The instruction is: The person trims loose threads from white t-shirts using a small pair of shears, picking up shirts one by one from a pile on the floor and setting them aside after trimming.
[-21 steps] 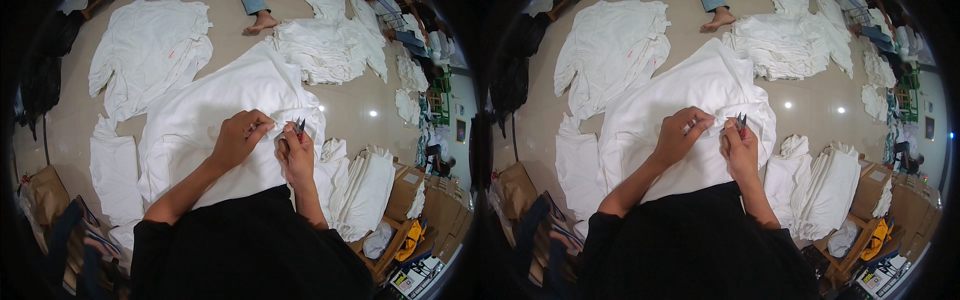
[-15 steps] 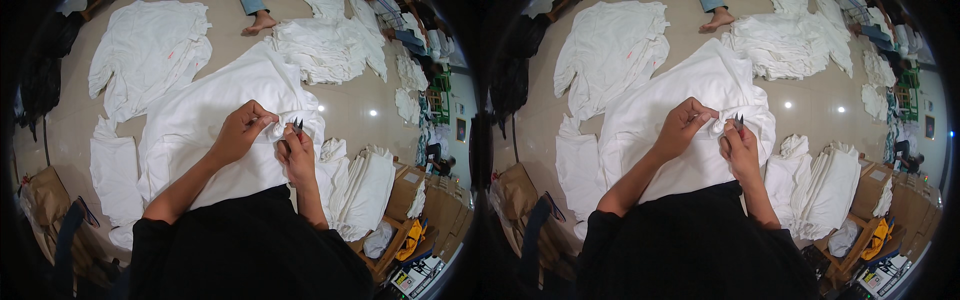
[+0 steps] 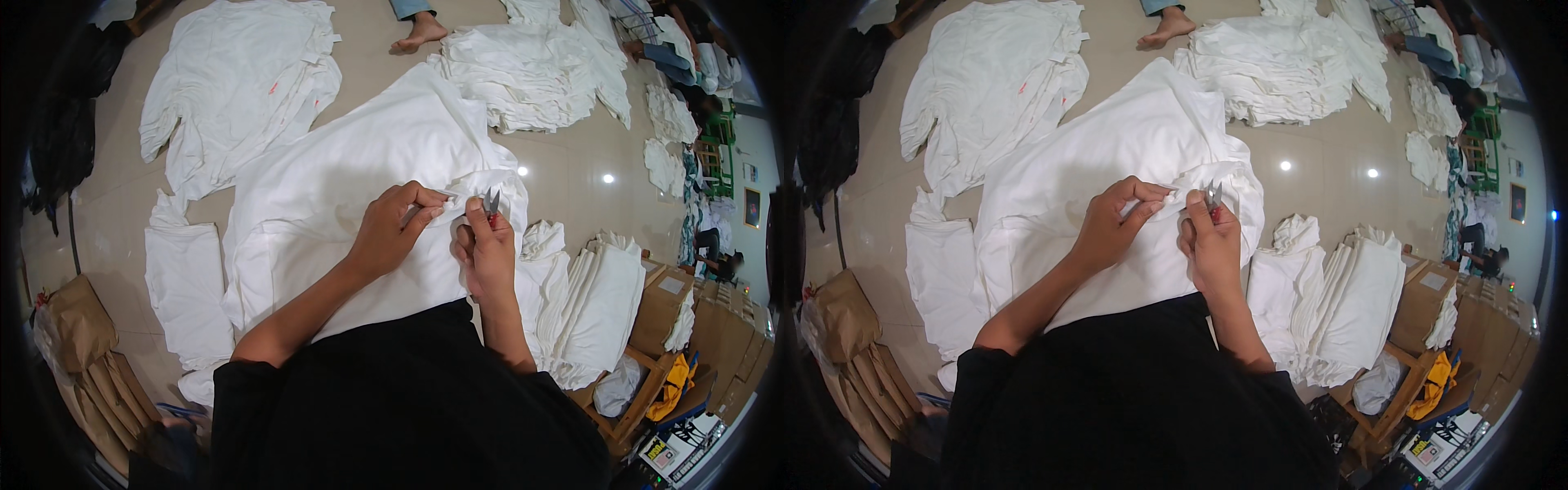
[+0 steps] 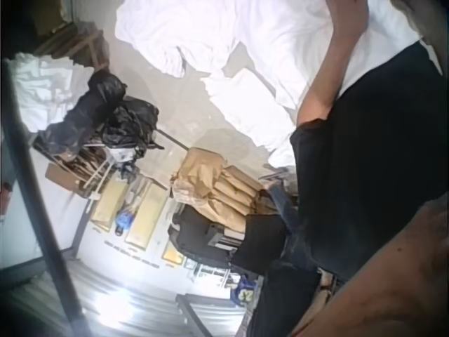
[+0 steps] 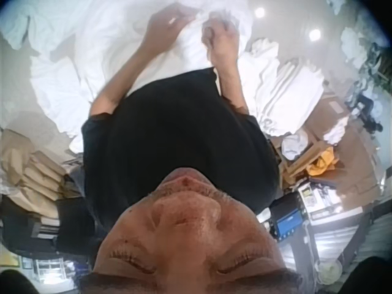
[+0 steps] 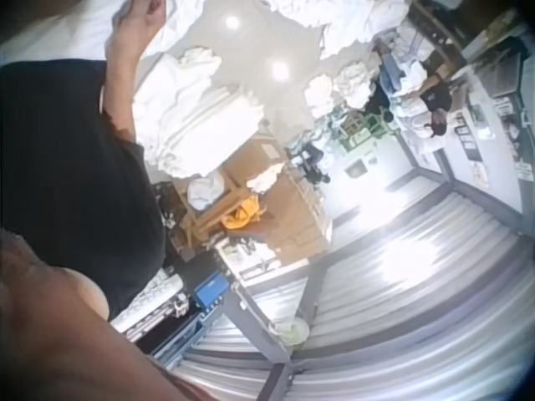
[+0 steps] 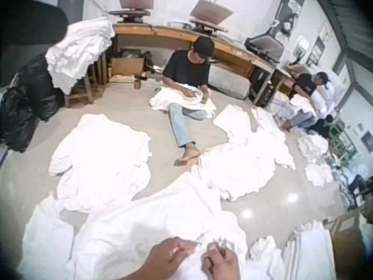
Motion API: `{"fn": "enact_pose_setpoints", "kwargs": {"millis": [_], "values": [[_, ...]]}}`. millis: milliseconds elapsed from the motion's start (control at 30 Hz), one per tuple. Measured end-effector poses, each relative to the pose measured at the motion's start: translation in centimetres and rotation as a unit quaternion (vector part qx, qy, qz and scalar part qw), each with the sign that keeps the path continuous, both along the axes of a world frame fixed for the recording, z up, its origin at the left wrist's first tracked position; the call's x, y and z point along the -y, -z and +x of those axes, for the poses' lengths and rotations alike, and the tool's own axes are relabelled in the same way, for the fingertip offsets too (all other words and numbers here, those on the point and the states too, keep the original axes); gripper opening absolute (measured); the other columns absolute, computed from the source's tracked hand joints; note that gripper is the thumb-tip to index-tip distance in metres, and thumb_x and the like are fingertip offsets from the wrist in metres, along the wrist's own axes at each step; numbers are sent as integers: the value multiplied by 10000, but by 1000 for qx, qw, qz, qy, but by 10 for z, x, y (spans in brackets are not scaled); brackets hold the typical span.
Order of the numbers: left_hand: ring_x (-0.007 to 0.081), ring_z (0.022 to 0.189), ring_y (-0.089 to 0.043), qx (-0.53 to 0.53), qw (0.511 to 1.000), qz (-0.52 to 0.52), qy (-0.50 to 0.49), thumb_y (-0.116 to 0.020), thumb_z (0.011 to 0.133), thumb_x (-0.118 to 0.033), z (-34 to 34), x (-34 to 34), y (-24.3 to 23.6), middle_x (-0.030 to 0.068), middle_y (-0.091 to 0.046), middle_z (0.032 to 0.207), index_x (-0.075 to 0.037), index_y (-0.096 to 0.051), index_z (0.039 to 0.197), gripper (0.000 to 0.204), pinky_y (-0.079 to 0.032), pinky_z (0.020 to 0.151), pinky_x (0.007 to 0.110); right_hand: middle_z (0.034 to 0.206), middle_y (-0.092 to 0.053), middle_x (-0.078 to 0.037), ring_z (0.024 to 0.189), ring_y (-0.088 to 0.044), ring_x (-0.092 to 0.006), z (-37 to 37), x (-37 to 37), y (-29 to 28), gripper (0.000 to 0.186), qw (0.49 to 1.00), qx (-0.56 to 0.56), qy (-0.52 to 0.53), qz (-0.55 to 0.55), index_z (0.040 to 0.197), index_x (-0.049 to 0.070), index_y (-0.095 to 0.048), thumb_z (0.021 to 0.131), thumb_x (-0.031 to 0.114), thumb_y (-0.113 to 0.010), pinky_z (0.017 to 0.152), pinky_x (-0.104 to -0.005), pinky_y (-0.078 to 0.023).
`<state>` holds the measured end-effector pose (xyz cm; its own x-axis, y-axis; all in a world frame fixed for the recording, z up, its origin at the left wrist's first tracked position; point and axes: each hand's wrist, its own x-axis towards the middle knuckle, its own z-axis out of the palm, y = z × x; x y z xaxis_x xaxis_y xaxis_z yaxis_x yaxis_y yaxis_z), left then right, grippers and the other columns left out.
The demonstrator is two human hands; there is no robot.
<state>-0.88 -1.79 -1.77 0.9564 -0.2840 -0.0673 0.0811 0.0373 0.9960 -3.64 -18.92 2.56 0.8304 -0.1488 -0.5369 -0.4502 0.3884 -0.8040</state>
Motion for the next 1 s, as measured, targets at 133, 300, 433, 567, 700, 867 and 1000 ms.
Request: {"fn": "enact_pose_setpoints", "kwargs": {"millis": [133, 300, 433, 567, 700, 867, 1000], "values": [[207, 991, -712, 79, 993, 83, -11, -709, 991, -77, -2, 1, -3, 101, -779, 1080, -16, -697, 992, 62, -530, 928, 348, 686, -422, 91, 524, -319, -33, 0, 3, 4, 231, 997, -1, 18, 78, 910, 152, -580, 1093, 278, -641, 444, -223, -292], [241, 985, -711, 81, 994, 66, -43, -750, 952, -72, -3, 2, -1, 81, -786, 1028, -35, -739, 988, 53, -513, 963, 384, 718, -432, 89, 536, -316, -43, 1, 7, 7, 244, 987, -26, 15, 160, 908, 160, -569, 1116, 285, -593, 444, -217, -295], [223, 987, -702, 132, 985, 69, -92, -771, 926, -62, -2, -1, -4, 48, -793, 1019, -66, -771, 982, 57, -489, 1001, 387, 718, -429, 85, 541, -319, -42, 2, 0, -2, 252, 992, -18, 7, 121, 906, 157, -565, 1117, 292, -591, 443, -218, -295], [201, 969, -689, 261, 950, 134, -107, -789, 909, -67, -2, 1, -8, 8, -797, 1007, -107, -787, 991, 92, -471, 1011, 381, 714, -422, 84, 542, -318, -42, 0, 0, 0, 243, 993, -1, 14, 118, 907, 153, -563, 1110, 279, -607, 442, -218, -297], [215, 961, -671, 289, 933, 186, -104, -798, 880, -66, -2, 1, -9, -1, -778, 1025, -128, -779, 1005, 140, -474, 989, 392, 733, -487, 78, 520, -330, -33, -3, 1, 4, 205, 997, 11, 30, 73, 934, 128, -610, 1080, 261, -664, 437, -218, -298], [245, 954, -657, 345, 899, 261, -70, -762, 875, -32, 2, -3, -15, 17, -738, 1046, -107, -748, 1040, 182, -488, 949, 407, 677, -506, 75, 484, -339, -21, -4, -3, -2, 196, 999, 4, 37, -39, 986, 79, -672, 1033, 256, -742, 434, -228, -293], [263, 943, -644, 295, 935, 192, -39, -713, 926, -28, 6, -2, -8, 69, -710, 1016, -72, -704, 1001, 87, -505, 903, 397, 645, -469, 86, 484, -336, -19, -4, -7, 0, 204, 997, 10, 50, -50, 985, 76, -669, 1025, 258, -753, 436, -233, -291]]}}
